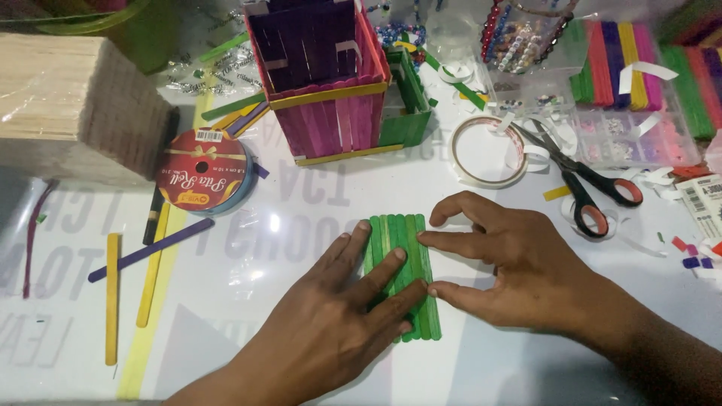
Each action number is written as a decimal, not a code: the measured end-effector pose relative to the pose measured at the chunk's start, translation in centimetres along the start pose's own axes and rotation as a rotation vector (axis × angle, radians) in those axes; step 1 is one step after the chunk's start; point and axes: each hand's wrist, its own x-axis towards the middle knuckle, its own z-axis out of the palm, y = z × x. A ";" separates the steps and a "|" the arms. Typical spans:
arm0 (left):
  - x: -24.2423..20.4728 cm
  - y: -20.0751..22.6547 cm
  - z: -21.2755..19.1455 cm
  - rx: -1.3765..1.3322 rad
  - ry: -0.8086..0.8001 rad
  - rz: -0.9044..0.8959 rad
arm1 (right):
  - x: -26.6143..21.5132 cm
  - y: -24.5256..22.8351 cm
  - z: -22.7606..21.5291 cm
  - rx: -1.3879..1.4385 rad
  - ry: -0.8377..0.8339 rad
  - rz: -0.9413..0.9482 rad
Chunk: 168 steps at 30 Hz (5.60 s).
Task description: The person is arranging green popsicle sticks side-by-side on a white surface to create a flat panel, likely for a craft project.
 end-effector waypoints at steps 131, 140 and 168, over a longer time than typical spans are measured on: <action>-1.0 -0.1 1.3 0.024 0.045 -0.005 | 7.2 -2.6 -4.1 0.520 -0.055 0.988; -0.5 -0.1 1.0 0.017 0.012 0.005 | 1.4 1.9 -1.5 0.103 -0.058 0.076; 0.3 0.2 -0.3 0.050 -0.195 -0.004 | -1.2 1.0 -0.3 0.038 -0.063 0.063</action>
